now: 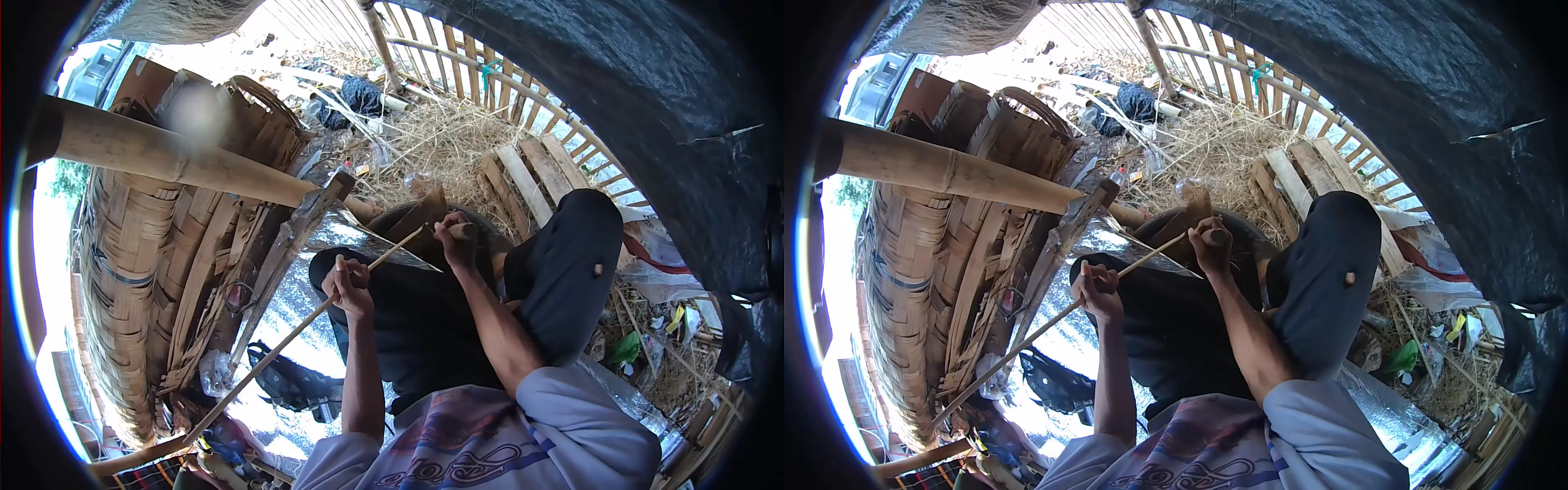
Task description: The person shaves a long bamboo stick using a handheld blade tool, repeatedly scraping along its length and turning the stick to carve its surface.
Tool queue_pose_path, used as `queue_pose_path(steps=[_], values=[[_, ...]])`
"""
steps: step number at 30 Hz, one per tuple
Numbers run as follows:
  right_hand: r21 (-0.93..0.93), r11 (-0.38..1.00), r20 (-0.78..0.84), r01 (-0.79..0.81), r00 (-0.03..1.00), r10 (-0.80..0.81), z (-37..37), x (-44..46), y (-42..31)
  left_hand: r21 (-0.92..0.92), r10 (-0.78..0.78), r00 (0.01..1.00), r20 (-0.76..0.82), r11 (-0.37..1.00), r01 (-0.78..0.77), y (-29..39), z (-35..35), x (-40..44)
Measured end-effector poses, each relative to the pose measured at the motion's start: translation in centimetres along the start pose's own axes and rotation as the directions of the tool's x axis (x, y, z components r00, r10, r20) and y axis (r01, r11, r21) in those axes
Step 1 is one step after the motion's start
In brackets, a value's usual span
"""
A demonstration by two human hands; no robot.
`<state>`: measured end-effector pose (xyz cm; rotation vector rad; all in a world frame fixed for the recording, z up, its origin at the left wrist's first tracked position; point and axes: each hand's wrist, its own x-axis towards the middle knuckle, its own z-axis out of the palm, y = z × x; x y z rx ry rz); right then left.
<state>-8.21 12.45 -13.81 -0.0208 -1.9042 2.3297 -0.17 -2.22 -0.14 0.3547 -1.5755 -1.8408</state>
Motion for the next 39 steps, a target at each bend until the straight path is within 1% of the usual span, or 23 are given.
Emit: queue_pose_path(steps=[2,4,6,7,8,9,10,12,13,15,18,19,20,22,25,26,28,29,33,35,36,38,39], values=[[0.044,0.991,-0.033,-0.123,0.992,0.125,-0.1,0.3,-0.7,-0.022,-0.011,0.999,0.042,1.000,0.012,0.2,0.0,-0.1],[0.076,0.992,-0.023,-0.096,0.995,0.098,-0.2,-0.5,-0.2,-0.001,0.017,0.996,-0.087,1.000,-0.017,-0.2,0.2,-0.5],[0.048,0.999,-0.040,0.013,0.999,-0.011,-0.3,-1.0,-0.2,0.010,0.011,0.994,-0.106,1.000,-0.010,-0.3,-0.1,-0.5],[0.045,0.999,-0.040,0.020,0.999,-0.018,-0.4,-0.5,-0.9,-0.044,0.010,0.995,-0.100,0.999,-0.014,-0.3,0.0,-0.3],[0.112,0.993,-0.077,-0.043,0.996,0.052,-0.7,-0.2,-1.6,-0.093,0.007,0.995,-0.095,0.996,-0.016,-0.2,0.1,-0.3],[0.182,0.977,-0.111,-0.109,0.985,0.130,-0.8,-0.1,-2.8,-0.036,0.021,0.994,-0.107,0.999,-0.025,-0.3,0.1,-0.3],[0.185,0.977,-0.112,-0.109,0.985,0.131,-0.7,0.0,-3.4,-0.034,0.022,0.994,-0.105,0.999,-0.026,-0.1,0.2,-0.3],[0.105,0.988,-0.067,-0.117,0.990,0.125,-0.3,0.3,-3.9,-0.046,0.040,0.998,-0.050,0.998,-0.042,0.1,0.5,-0.3],[0.106,0.986,-0.063,-0.126,0.989,0.133,-0.1,0.1,-3.4,-0.027,0.026,0.996,-0.083,0.999,-0.028,0.0,0.6,-0.4],[-0.066,0.997,0.040,0.044,0.998,-0.041,0.1,-1.0,-1.9,0.008,0.009,0.994,-0.110,1.000,-0.008,-0.1,0.5,-1.0],[-0.034,0.999,0.008,0.036,0.999,-0.036,0.0,-0.6,-1.1,-0.030,0.039,0.996,-0.081,0.999,-0.042,-0.1,1.5,-0.8],[0.020,0.996,-0.009,-0.084,0.996,0.084,-0.2,-0.2,-1.1,-0.001,0.049,0.996,-0.076,0.999,-0.049,-0.2,1.6,-1.1],[0.022,0.996,-0.009,-0.084,0.996,0.084,-0.1,0.0,-1.2,0.023,0.064,0.996,-0.066,0.998,-0.062,-0.3,1.7,-1.0],[-0.013,0.999,-0.037,0.039,0.999,-0.040,0.0,-0.1,-1.2,0.027,0.054,0.996,-0.077,0.998,-0.052,-0.4,1.8,-0.8],[-0.146,0.987,0.055,0.070,0.997,-0.063,-0.5,-1.2,-1.2,0.070,0.031,0.997,-0.066,0.997,-0.027,-0.2,2.3,-1.0],[-0.144,0.987,0.055,0.074,0.996,-0.067,-0.5,-0.6,-0.9,0.068,0.035,0.997,-0.065,0.997,-0.030,-0.3,2.4,-0.8],[-0.110,0.992,-0.044,-0.057,0.998,0.052,-0.3,-0.1,-0.8,0.111,0.068,0.997,-0.041,0.992,-0.063,-0.5,2.2,-0.8],[-0.030,0.998,-0.068,-0.054,0.996,0.052,-0.3,0.0,-0.8,0.112,0.064,0.996,-0.054,0.992,-0.058,-0.5,2.1,-0.8],[-0.016,0.999,-0.035,0.031,0.999,-0.032,-0.5,-0.1,-0.9,0.050,0.032,0.993,-0.112,0.998,-0.027,-0.1,2.1,-0.2],[0.084,0.991,-0.067,-0.105,0.992,0.110,-0.5,0.2,-3.0,0.034,0.047,0.993,-0.112,0.998,-0.043,-0.4,1.9,0.0],[0.088,0.991,-0.066,-0.104,0.992,0.110,-0.4,0.1,-3.0,0.023,0.064,0.992,-0.109,0.998,-0.062,-0.4,1.8,0.2],[-0.052,0.998,-0.070,-0.017,0.997,0.013,0.0,0.6,-2.9,0.003,0.053,0.993,-0.108,0.999,-0.053,-0.3,1.9,0.5],[-0.052,0.998,-0.065,-0.026,0.998,0.022,0.2,0.2,-2.3,0.007,0.051,0.991,-0.123,0.999,-0.051,-0.5,1.6,0.4]])
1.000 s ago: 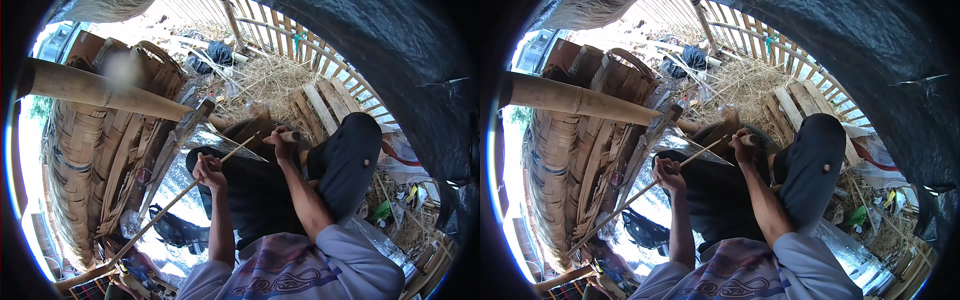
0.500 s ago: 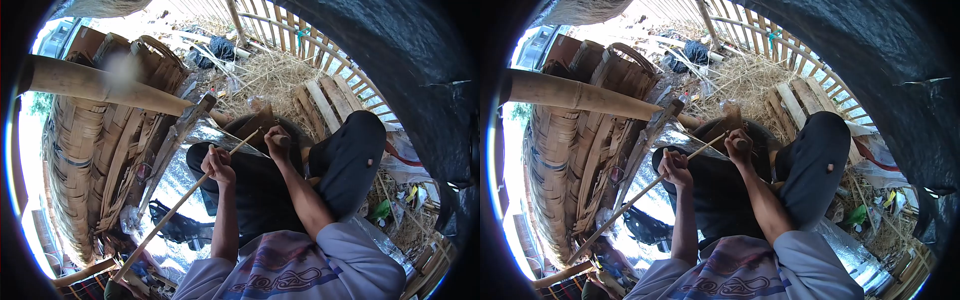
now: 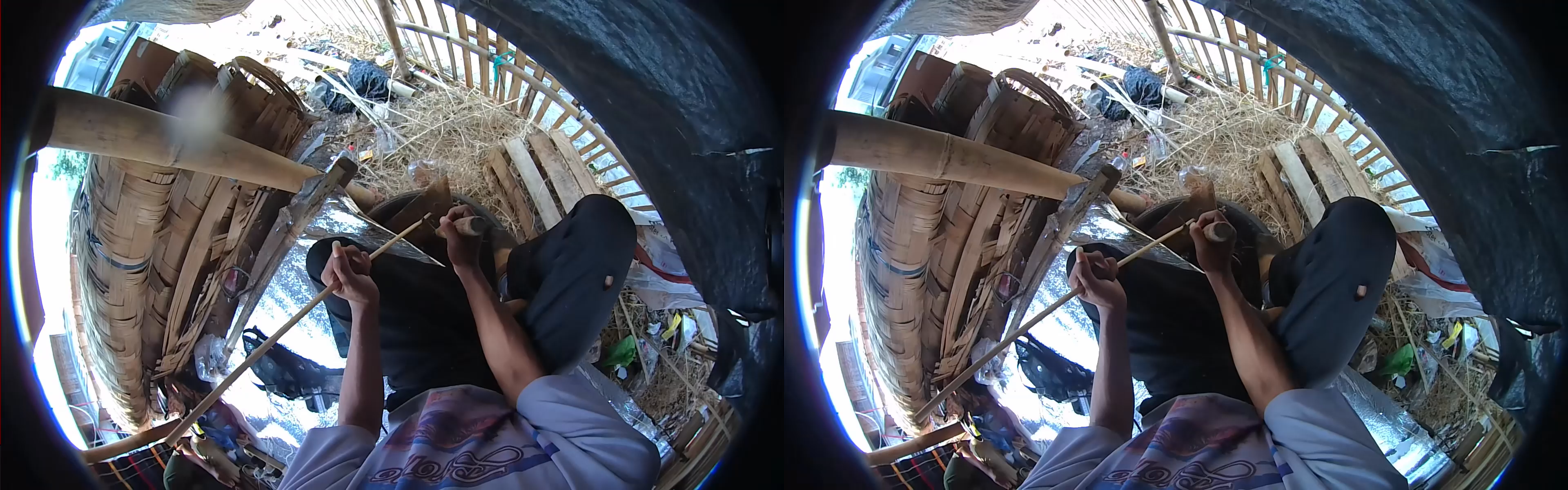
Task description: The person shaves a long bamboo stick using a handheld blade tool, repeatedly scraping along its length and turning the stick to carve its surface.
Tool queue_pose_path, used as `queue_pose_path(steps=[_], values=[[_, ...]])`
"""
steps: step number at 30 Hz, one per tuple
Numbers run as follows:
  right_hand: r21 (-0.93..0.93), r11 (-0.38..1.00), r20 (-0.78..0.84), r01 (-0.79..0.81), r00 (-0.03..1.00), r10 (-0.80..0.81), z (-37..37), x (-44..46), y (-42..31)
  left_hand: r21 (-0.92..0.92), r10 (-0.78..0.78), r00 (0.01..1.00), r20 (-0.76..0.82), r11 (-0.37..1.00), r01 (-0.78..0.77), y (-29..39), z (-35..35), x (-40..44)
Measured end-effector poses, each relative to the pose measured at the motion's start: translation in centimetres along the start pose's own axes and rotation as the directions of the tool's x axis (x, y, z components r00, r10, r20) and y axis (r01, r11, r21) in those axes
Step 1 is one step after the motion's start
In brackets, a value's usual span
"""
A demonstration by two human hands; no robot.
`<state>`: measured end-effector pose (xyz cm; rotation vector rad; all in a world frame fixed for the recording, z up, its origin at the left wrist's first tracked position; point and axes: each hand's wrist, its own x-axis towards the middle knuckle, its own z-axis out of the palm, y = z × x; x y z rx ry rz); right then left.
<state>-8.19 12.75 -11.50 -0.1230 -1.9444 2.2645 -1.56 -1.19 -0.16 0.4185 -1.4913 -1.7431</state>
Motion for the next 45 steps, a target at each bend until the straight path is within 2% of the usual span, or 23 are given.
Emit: queue_pose_path(steps=[2,6,9,11,13,15,16,17,19,23,25,27,29,31,33,34,35,37,40,41,42,44,45], values=[[0.041,0.998,0.040,0.040,0.998,-0.042,-0.2,-0.8,0.9,0.007,-0.005,0.999,-0.048,1.000,0.006,-0.2,-0.3,-0.4],[-0.013,0.998,-0.011,0.063,0.998,-0.063,-0.3,0.7,-0.5,0.023,0.002,1.000,-0.013,1.000,-0.002,0.2,0.5,-0.6],[0.034,0.999,0.006,0.005,1.000,-0.005,0.1,-0.2,-0.8,0.107,0.001,1.000,-0.011,0.994,0.000,0.3,0.6,-1.6],[-0.177,0.975,0.169,0.135,0.980,-0.105,-0.1,-1.0,0.1,0.102,0.007,0.999,0.052,0.995,-0.012,0.1,1.3,-1.8],[-0.175,0.977,0.182,0.124,0.979,-0.092,-0.1,-1.1,0.5,0.166,0.104,0.980,0.170,0.977,-0.133,-0.2,1.9,-2.0],[0.140,0.942,0.104,-0.306,0.950,0.293,0.4,-1.3,1.2,0.202,0.100,0.981,0.169,0.970,-0.134,-0.3,1.9,-2.0],[0.051,0.989,0.088,-0.137,0.987,0.132,0.6,-1.3,1.3,0.207,0.094,0.982,0.165,0.970,-0.128,-0.4,1.7,-2.0],[0.047,0.989,0.088,-0.138,0.987,0.133,0.6,-1.4,1.3,0.173,0.098,0.986,0.136,0.977,-0.121,-0.5,1.6,-1.7],[-0.142,0.988,0.081,-0.060,0.994,0.072,0.6,-1.3,-0.5,0.116,0.059,0.997,0.053,0.991,-0.065,-0.2,1.8,-1.0],[-0.227,0.961,0.025,-0.160,0.985,0.170,-0.7,0.1,1.5,0.044,0.029,1.000,-0.010,0.999,-0.029,-0.1,1.0,0.6],[-0.136,0.956,-0.120,-0.261,0.962,0.246,-1.1,1.2,0.2,0.025,0.009,0.999,-0.031,1.000,-0.008,-0.2,0.6,1.4],[-0.100,0.959,-0.141,-0.263,0.958,0.248,-1.4,2.0,-0.8,-0.049,-0.029,0.995,-0.094,0.999,0.025,-0.4,0.2,2.1],[-0.030,0.988,-0.229,-0.149,0.963,0.139,-1.2,2.5,-1.0,-0.108,-0.049,0.997,-0.059,0.993,0.043,-0.5,-0.3,2.4],[0.062,0.980,-0.236,-0.187,0.952,0.196,-0.9,2.3,-1.3,-0.115,-0.070,0.997,0.024,0.991,0.073,-0.5,-0.4,2.6],[0.134,0.988,-0.123,-0.082,0.987,0.099,-0.6,2.3,-0.8,-0.084,-0.039,0.993,0.112,0.995,0.049,-0.9,-0.9,2.9],[0.167,0.973,-0.058,-0.158,0.984,0.169,-0.6,1.9,-1.2,-0.123,-0.090,0.983,0.158,0.986,0.110,-1.0,-1.1,3.0],[0.164,0.974,-0.060,-0.158,0.984,0.169,-0.4,1.7,-1.0,-0.158,-0.137,0.969,0.204,0.973,0.171,-1.1,-1.3,3.0],[0.177,0.984,-0.029,-0.011,0.999,0.017,0.5,1.6,-1.4,-0.134,-0.162,0.963,0.214,0.972,0.194,-0.8,-1.2,3.2],[0.228,0.973,0.010,-0.040,0.999,0.039,0.7,1.1,-2.2,-0.141,-0.209,0.957,0.203,0.961,0.240,-0.8,-1.1,3.5],[0.241,0.970,0.014,-0.025,1.000,0.022,0.7,1.1,-2.4,-0.153,-0.190,0.945,0.268,0.960,0.236,-0.9,-1.5,3.8],[0.239,0.971,0.013,-0.028,1.000,0.025,0.6,0.8,-1.7,-0.166,-0.170,0.927,0.334,0.958,0.236,-1.0,-1.7,3.8],[-0.129,0.979,0.068,0.155,0.987,-0.147,0.2,0.9,0.6,-0.164,-0.180,0.919,0.350,0.954,0.249,-1.0,-1.4,3.9],[-0.127,0.980,0.069,0.155,0.987,-0.148,0.0,1.1,0.9,-0.155,-0.191,0.912,0.364,0.952,0.262,-1.0,-1.4,3.9]])
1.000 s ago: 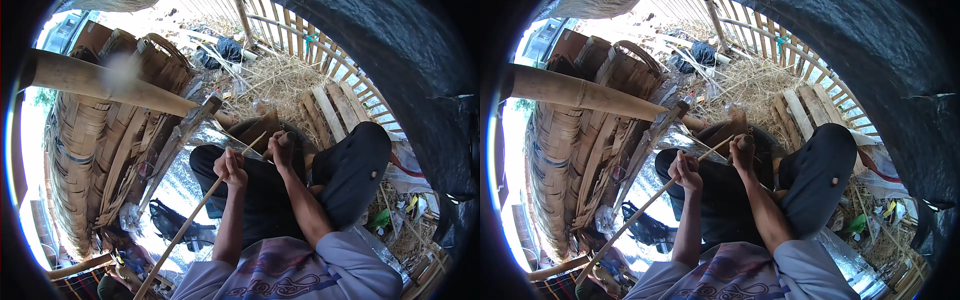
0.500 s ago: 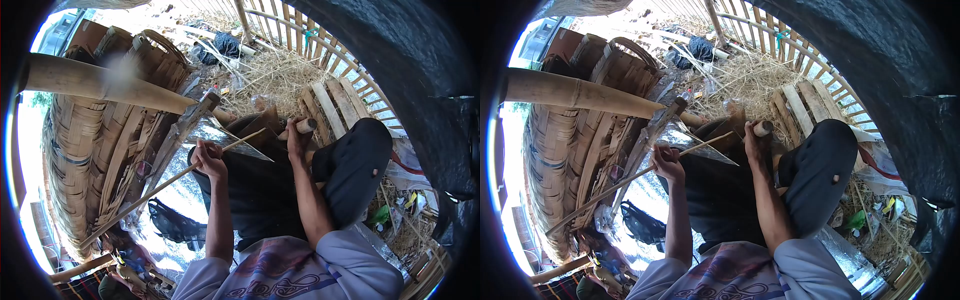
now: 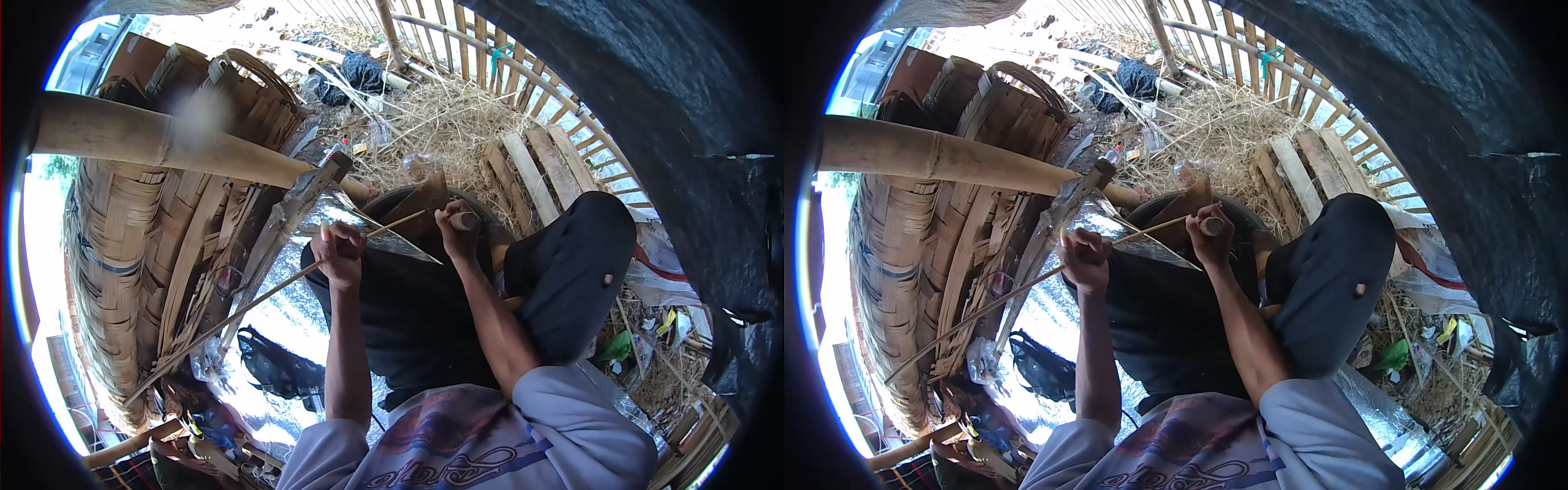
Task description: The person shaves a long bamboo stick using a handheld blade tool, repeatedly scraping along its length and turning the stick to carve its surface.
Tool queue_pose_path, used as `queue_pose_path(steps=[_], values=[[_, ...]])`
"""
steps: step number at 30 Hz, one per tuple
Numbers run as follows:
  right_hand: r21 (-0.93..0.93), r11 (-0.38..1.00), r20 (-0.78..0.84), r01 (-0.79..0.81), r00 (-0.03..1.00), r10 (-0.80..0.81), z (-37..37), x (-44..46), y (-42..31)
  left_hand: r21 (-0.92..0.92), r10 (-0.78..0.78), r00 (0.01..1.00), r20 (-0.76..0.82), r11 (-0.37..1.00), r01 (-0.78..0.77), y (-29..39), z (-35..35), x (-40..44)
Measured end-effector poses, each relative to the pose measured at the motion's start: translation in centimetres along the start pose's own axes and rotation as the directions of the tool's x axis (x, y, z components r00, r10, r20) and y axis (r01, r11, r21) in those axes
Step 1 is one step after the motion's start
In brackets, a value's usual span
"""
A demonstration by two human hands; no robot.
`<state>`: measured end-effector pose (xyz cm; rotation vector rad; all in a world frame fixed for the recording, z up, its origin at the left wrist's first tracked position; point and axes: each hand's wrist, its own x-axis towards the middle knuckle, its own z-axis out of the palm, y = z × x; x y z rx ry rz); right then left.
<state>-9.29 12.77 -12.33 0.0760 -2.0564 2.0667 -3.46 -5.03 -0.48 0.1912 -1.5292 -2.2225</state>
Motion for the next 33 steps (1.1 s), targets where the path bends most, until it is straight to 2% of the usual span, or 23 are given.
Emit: queue_pose_path(steps=[2,4,6,7,8,10,11,14,15,16,18,19,20,22,24,25,26,27,28,30,31,33], values=[[0.153,0.961,-0.023,-0.229,0.972,0.235,0.1,-0.2,0.9,-0.005,-0.002,1.000,0.009,1.000,0.002,-0.2,-0.3,0.4],[0.206,0.956,-0.050,-0.211,0.973,0.225,0.3,-0.3,-0.8,-0.011,-0.014,1.000,0.004,1.000,0.014,-0.1,-0.6,0.3],[0.145,0.987,-0.061,-0.067,0.995,0.076,0.5,-0.7,-0.1,-0.036,-0.026,0.998,-0.049,0.999,0.024,0.2,-0.2,0.7],[0.051,0.998,-0.005,-0.037,0.999,0.037,0.3,-0.8,0.1,-0.096,-0.025,0.998,-0.062,0.995,0.019,0.0,-0.4,0.7],[0.053,0.998,-0.008,-0.027,1.000,0.028,0.0,-0.6,0.5,-0.099,-0.018,0.998,-0.056,0.995,0.012,-0.1,-0.2,0.8],[-0.024,0.992,-0.066,-0.120,0.991,0.118,-0.2,-0.6,0.6,-0.043,-0.030,0.997,-0.064,0.999,0.027,0.3,0.0,0.9],[-0.017,0.992,-0.059,-0.123,0.991,0.122,0.2,-0.6,0.9,-0.072,-0.052,0.995,-0.082,0.996,0.046,0.4,0.0,0.7],[0.291,0.945,-0.077,-0.152,0.980,0.181,0.0,-0.8,2.0,-0.106,-0.026,0.998,-0.059,0.994,0.020,0.0,-1.2,0.3],[0.222,0.973,-0.088,-0.065,0.992,0.086,0.1,-0.7,0.9,-0.098,0.000,0.994,-0.110,0.995,-0.011,-0.4,-1.1,0.2],[0.218,0.974,-0.093,-0.056,0.993,0.078,-0.2,-0.3,0.6,-0.111,0.019,0.997,-0.073,0.993,-0.027,-0.3,-1.2,0.0],[0.184,0.963,-0.079,-0.195,0.974,0.212,0.1,0.0,0.0,-0.081,0.015,0.998,-0.057,0.996,-0.020,-0.3,-1.1,-0.1],[0.339,0.877,-0.046,-0.340,0.925,0.377,0.0,0.2,-0.2,-0.074,0.018,0.998,-0.058,0.997,-0.022,-0.2,-1.1,-0.3],[0.344,0.874,-0.043,-0.342,0.924,0.379,0.0,0.2,-0.4,-0.093,0.017,0.999,-0.034,0.995,-0.020,-0.1,-1.1,-0.4],[0.249,0.964,-0.104,-0.094,0.987,0.123,-0.2,0.0,-0.3,-0.112,0.014,1.000,-0.013,0.994,-0.015,-0.1,-1.1,-0.5],[0.216,0.974,-0.098,-0.066,0.991,0.089,-0.3,-1.1,0.1,-0.034,0.007,0.990,-0.139,0.999,-0.012,-0.5,-1.0,-0.8],[0.128,0.990,-0.062,-0.053,0.996,0.062,-0.4,-1.0,0.7,-0.120,0.022,0.996,-0.087,0.992,-0.032,-0.5,-0.8,-0.6],[0.043,0.998,-0.023,-0.042,0.999,0.043,-0.4,-1.0,1.4,-0.119,0.028,0.996,-0.079,0.992,-0.038,-0.5,-0.6,-0.4],[0.088,0.974,-0.062,-0.209,0.975,0.215,-0.3,-0.7,1.5,-0.093,0.024,0.996,-0.084,0.995,-0.032,-0.2,-0.1,-0.4],[0.093,0.973,-0.059,-0.209,0.975,0.215,-0.3,-0.4,1.8,-0.068,0.021,0.996,-0.092,0.997,-0.028,-0.1,0.2,-0.5],[0.388,0.889,-0.095,-0.245,0.948,0.302,-0.5,-0.2,1.8,-0.067,0.013,0.994,-0.109,0.998,-0.021,-0.1,0.3,-0.4],[0.262,0.952,-0.118,-0.161,0.973,0.197,-0.5,-0.6,1.4,-0.059,0.024,0.992,-0.122,0.998,-0.031,0.0,0.5,-0.3],[0.282,0.943,-0.110,-0.176,0.971,0.214,-0.5,-1.1,1.0,-0.049,0.003,0.991,-0.137,0.999,-0.010,0.1,0.5,0.0]])
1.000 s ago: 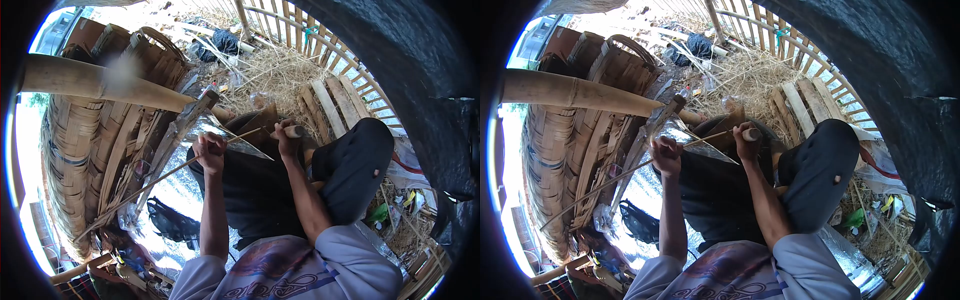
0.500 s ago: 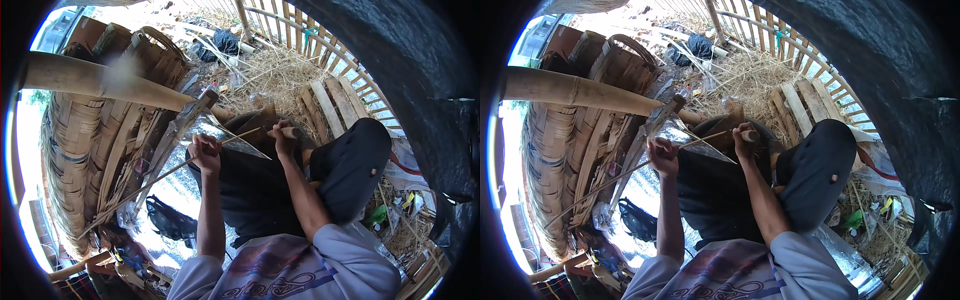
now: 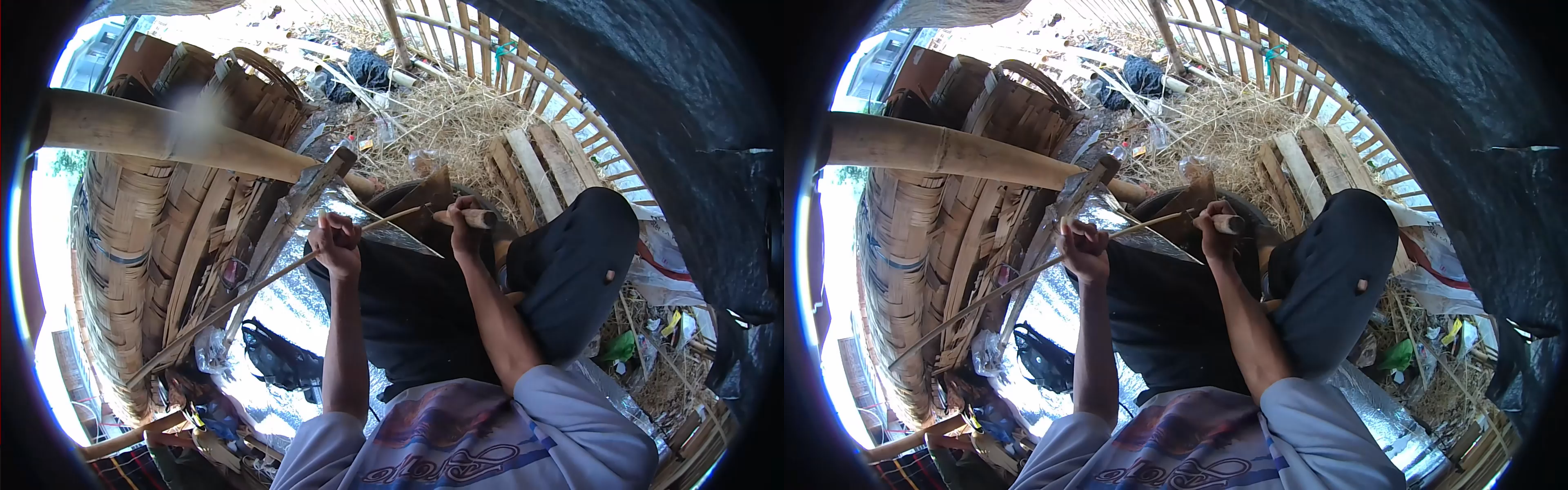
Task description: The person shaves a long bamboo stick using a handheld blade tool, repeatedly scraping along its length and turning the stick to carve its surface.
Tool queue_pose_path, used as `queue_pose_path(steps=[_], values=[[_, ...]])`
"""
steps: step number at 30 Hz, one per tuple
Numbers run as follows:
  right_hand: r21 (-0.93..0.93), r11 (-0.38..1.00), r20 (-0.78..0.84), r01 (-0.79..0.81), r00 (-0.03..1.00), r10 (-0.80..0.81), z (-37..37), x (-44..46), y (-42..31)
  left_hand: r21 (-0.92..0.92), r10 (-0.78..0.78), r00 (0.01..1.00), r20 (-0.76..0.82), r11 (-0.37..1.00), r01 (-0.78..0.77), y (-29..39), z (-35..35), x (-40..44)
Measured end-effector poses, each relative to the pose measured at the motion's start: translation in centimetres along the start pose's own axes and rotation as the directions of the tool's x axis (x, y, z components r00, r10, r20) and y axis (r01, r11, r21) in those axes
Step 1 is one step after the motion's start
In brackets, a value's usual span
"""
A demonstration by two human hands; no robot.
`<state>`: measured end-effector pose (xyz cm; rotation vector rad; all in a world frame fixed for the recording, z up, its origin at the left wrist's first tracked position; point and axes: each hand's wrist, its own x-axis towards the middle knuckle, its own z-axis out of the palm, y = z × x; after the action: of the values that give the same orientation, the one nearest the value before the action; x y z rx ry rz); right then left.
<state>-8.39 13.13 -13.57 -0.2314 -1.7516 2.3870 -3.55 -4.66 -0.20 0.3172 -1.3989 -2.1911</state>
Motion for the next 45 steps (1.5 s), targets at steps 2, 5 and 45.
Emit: queue_pose_path(steps=[2,5,45], values=[[0.036,0.999,0.010,0.023,1.000,-0.023,-0.5,1.0,0.8,-0.045,-0.012,1.000,0.010,0.999,0.013,-0.1,-0.4,0.5],[0.140,0.986,0.040,-0.096,0.995,0.091,0.0,1.7,0.4,0.012,-0.008,1.000,-0.001,1.000,0.008,0.4,0.3,0.4],[-0.224,0.939,0.200,0.263,0.955,-0.220,0.8,0.8,-0.5,0.014,0.036,0.999,0.004,0.999,-0.036,0.1,0.7,-0.1]])
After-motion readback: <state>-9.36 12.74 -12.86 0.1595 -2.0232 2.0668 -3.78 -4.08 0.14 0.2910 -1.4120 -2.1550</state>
